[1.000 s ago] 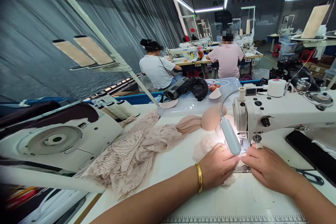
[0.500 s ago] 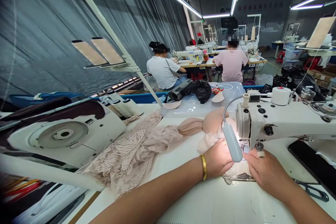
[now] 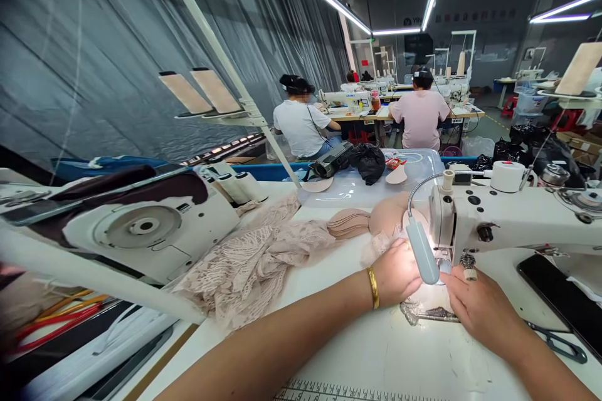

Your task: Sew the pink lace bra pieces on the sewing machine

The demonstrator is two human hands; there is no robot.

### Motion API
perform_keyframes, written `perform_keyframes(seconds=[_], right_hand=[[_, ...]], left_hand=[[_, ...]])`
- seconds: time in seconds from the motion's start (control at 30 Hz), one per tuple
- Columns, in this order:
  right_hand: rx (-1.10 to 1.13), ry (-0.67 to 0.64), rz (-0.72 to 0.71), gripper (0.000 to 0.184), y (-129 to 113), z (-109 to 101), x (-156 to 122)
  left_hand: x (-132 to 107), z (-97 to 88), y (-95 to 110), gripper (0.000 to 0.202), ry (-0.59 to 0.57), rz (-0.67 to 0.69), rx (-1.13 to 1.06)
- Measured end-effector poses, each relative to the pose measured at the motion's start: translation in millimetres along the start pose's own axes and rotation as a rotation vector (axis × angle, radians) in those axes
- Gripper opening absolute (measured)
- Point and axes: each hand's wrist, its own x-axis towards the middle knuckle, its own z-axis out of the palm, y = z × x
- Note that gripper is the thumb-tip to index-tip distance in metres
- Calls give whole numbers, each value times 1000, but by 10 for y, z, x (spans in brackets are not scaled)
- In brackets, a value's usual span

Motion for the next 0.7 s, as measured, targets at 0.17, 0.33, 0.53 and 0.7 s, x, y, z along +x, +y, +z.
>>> perform_keyframes(seconds=[0.17, 0.33, 0.53, 0.7], right_hand=[[65, 54, -13, 30, -1, -12, -11], [414, -5, 122, 24, -282, -121, 9], [698, -27, 316, 24, -545, -94, 91], [764, 62, 423, 29, -440, -45, 44]], left_hand=[[47, -50, 20, 17, -72, -25, 8], [-138, -104, 35, 30, -112, -32, -37], [-270, -112, 108, 9, -96, -149, -1], [-148, -78, 71, 10, -71, -170, 5]])
